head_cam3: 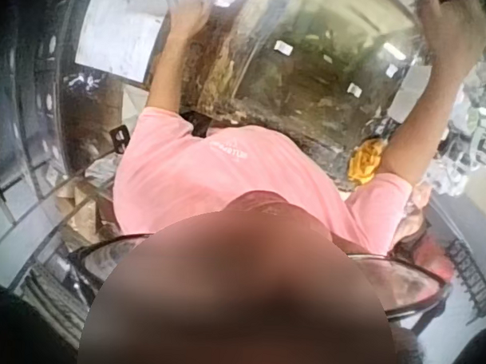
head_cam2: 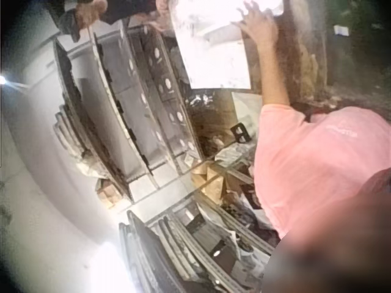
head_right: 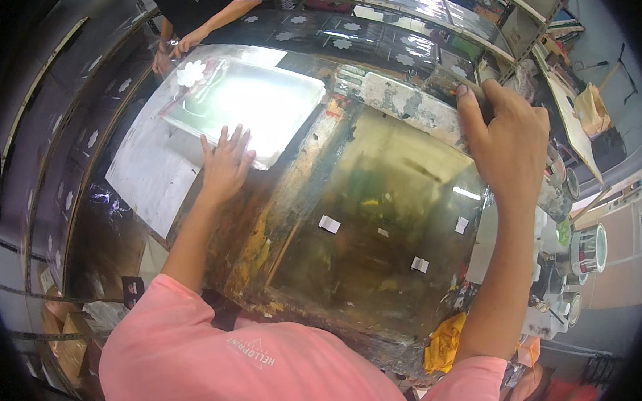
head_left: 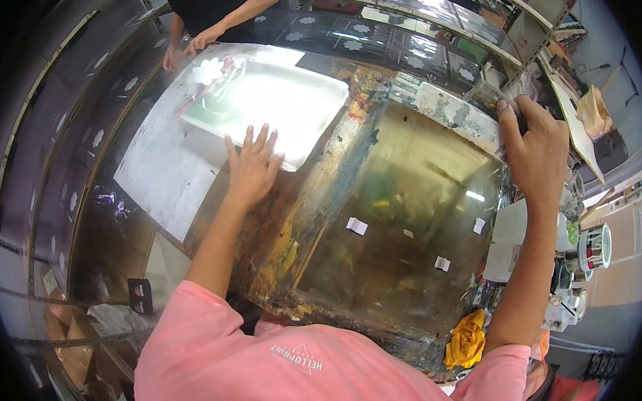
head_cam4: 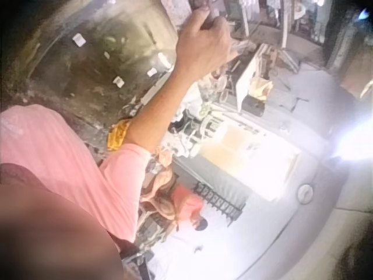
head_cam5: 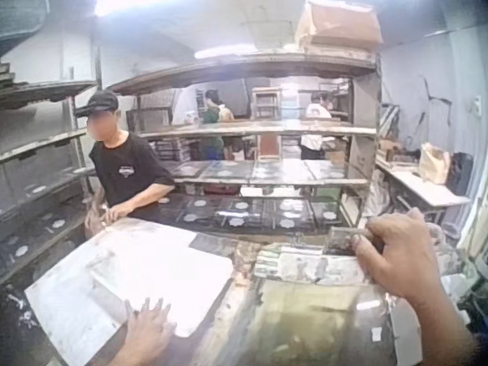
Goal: The person repeatedly places a screen printing frame over a white t-shirt, applies green ink, and uses a squeegee to pull the ink across the mesh, printing a flower design. The person lifts the frame to reveal the print and repeats the process on multiple shirts.
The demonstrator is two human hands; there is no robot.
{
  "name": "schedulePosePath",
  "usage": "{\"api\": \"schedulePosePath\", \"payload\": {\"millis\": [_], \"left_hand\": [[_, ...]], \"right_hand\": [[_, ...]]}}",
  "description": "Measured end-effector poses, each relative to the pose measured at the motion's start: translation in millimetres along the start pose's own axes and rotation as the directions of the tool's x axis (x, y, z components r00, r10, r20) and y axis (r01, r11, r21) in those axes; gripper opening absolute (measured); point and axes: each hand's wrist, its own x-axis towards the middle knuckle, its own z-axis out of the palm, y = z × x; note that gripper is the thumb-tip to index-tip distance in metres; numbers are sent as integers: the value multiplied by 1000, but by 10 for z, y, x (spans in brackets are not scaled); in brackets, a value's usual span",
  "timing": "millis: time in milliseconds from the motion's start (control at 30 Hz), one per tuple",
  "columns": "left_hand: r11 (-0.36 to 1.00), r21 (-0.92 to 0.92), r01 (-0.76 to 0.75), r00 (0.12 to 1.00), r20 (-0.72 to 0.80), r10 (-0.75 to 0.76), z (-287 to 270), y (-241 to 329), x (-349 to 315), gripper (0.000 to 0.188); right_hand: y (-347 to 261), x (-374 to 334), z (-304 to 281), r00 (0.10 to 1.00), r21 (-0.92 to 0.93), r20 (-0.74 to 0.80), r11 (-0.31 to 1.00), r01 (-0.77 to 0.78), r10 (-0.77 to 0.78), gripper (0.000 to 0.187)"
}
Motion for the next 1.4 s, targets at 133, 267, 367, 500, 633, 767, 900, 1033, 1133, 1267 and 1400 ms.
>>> {"api": "schedulePosePath", "payload": {"millis": [133, 267, 367, 500, 633, 767, 900, 1033, 1133, 1267, 1400], "left_hand": [[997, -51, 66, 998, 19, -65, -13, 0, 58, 51], [936, -315, 155, 988, 38, -150, -289, -222, 344, 53], [882, -465, 72, 996, -10, -87, -692, -202, 568, 52], [923, -339, -183, 983, -70, 169, -802, 344, 569, 46], [889, -382, -253, 941, 115, 318, -611, 1209, 220, 46], [843, -395, -366, 836, 258, 484, 92, 2126, -174, 66], [751, -400, -525, 775, 140, 616, 433, 2753, -432, 104], [720, -451, -527, 769, 107, 630, 426, 3101, -490, 120], [734, -462, -498, 801, 80, 594, 411, 3227, -556, 120], [755, -438, -488, 827, 42, 560, 413, 3218, -656, 117], [772, -403, -492, 839, 17, 544, 407, 3197, -690, 115]], "right_hand": [[3, -52, 67, 998, 41, -53, 999, 28, -26, 45], [-6, -74, 67, 997, 20, -51, 998, 55, -54, 41], [46, -55, 60, 998, 2, -45, 999, 53, -53, 44], [134, -70, 191, 984, -23, -155, 996, 84, -87, 50], [100, -33, 154, 998, -22, -48, 999, 46, -48, 49], [99, -3, 74, 997, 20, -60, 999, 51, -50, 47], [134, 4, 85, 994, 37, -90, 998, 57, -53, 50], [112, 75, 40, 1000, 69, -22, 997, 19, -17, 55], [62, 34, 18, 990, 45, -128, 997, 67, -61, 57], [111, 116, 62, 996, 34, -87, 999, 35, -32, 57], [56, 77, -27, 995, 74, -69, 995, 72, -67, 57]]}}
